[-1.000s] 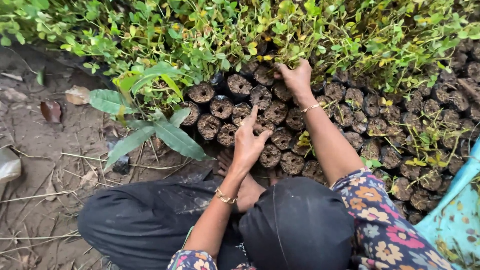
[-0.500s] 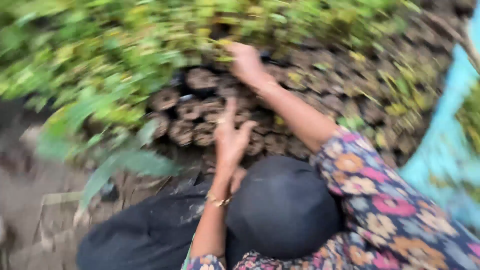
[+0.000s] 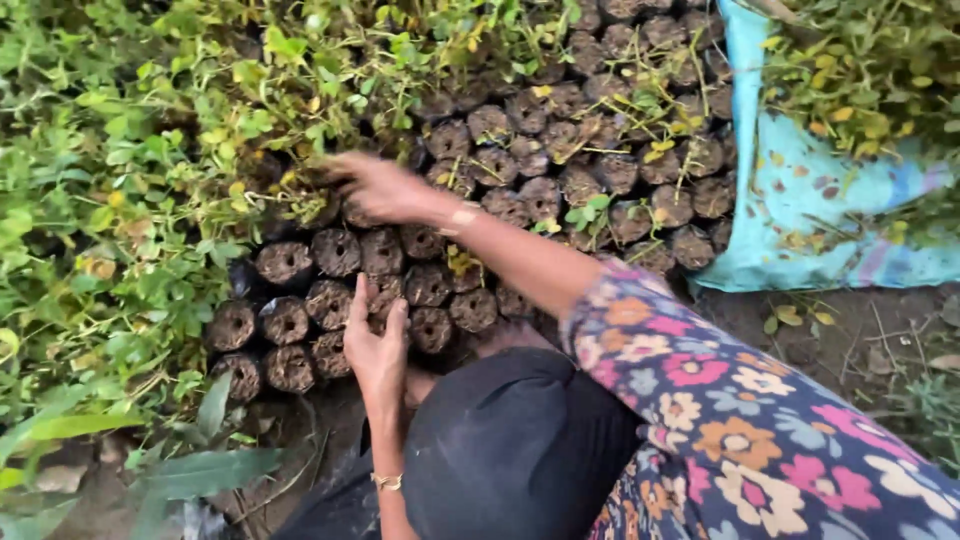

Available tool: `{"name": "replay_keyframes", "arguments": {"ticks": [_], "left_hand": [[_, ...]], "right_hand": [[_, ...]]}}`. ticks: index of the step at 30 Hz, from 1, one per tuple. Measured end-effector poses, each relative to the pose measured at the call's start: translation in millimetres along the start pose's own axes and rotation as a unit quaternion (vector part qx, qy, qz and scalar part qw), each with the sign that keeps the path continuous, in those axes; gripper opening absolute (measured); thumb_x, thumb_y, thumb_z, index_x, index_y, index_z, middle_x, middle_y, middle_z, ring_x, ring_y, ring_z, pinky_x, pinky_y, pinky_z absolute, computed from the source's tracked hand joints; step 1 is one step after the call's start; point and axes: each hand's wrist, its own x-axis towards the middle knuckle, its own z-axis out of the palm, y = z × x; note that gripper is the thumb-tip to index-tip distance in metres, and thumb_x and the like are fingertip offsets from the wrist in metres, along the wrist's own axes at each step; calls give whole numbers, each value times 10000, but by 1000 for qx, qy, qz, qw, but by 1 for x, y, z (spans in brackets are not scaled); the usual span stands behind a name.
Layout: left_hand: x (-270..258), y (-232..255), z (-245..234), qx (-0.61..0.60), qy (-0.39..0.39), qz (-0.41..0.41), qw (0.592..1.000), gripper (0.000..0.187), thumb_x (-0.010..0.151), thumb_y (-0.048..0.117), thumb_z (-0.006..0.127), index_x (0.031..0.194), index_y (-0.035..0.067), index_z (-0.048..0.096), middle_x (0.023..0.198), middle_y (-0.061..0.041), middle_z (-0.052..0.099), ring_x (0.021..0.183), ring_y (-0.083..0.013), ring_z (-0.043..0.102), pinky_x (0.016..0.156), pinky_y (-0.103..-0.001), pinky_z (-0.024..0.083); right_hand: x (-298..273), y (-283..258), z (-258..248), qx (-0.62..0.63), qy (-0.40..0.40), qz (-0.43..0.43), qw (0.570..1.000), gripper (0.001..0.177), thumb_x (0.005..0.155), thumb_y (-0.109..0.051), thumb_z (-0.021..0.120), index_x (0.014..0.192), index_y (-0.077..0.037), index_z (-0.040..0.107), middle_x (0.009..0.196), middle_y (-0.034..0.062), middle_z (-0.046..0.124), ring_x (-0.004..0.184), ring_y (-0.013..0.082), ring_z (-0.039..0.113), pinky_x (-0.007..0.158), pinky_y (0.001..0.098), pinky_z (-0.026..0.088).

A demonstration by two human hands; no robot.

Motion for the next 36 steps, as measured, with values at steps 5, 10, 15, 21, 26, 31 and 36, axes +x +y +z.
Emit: {"name": "replay_keyframes", "arguments": {"ticks": [5, 10, 15, 21, 26, 31, 36], "left_hand": [[-3, 11, 5, -66, -15, -35, 997, 637, 897, 56, 679, 1507, 51, 494, 1315, -154, 648, 915, -197, 675, 753, -280, 583], [-2, 10, 26, -94, -47, -71, 992, 605, 920, 73, 643, 1506, 66, 494, 1363, -158, 613, 942, -211, 650, 736, -295, 594], [-15, 20, 38, -24, -51, -74, 996, 602, 902, 76, 659, 1489, 61, 525, 1290, -108, 669, 766, -164, 639, 677, -277, 544], [-15, 5, 35, 45, -30, 34, 998, 535, 880, 122, 674, 1406, 46, 606, 1199, -100, 721, 965, -221, 689, 840, -299, 544], [-21, 23, 33, 32, -33, 29, 999, 533, 879, 141, 654, 1390, 3, 597, 1302, -158, 705, 1160, -272, 691, 970, -326, 529], [-22, 28, 34, 27, -46, 1, 999, 559, 880, 181, 635, 1402, -12, 582, 1356, -179, 677, 1241, -295, 656, 1037, -359, 508], [-20, 25, 34, -2, -48, -1, 999, 535, 888, 145, 622, 1395, -19, 582, 1386, -167, 664, 1280, -281, 641, 1071, -362, 495]], "right_hand": [[-148, -23, -112, -42, 323, 126, 937, 451, 914, -26, 542, 1358, -87, 589, 1176, 79, 677, 553, 39, 450, 464, 162, 414], [-236, 132, -240, -419, 469, 226, 744, 751, 950, -458, 762, 1503, -81, 422, 1323, 139, 527, 1155, 314, 433, 993, 441, 427], [-241, 168, -233, -475, 416, 131, 764, 308, 848, -350, 588, 1020, -126, 710, 999, 83, 576, 929, 281, 438, 887, 500, 315], [-229, 35, -161, -165, 214, 64, 961, 573, 811, -202, 806, 1334, -90, 600, 1190, 115, 691, 948, 221, 677, 785, 334, 567], [-212, 43, -146, -285, 207, -23, 936, 488, 861, -215, 704, 1326, -88, 627, 1286, 171, 623, 1172, 339, 561, 1021, 515, 440], [-196, 59, -137, -248, 249, -47, 935, 272, 800, 48, 553, 953, -57, 752, 1015, 122, 639, 935, 268, 593, 852, 378, 513], [-166, 76, -134, -288, 304, 18, 908, 59, 974, -142, 709, 954, -101, 746, 858, 29, 514, 800, 174, 451, 688, 267, 441]]}}
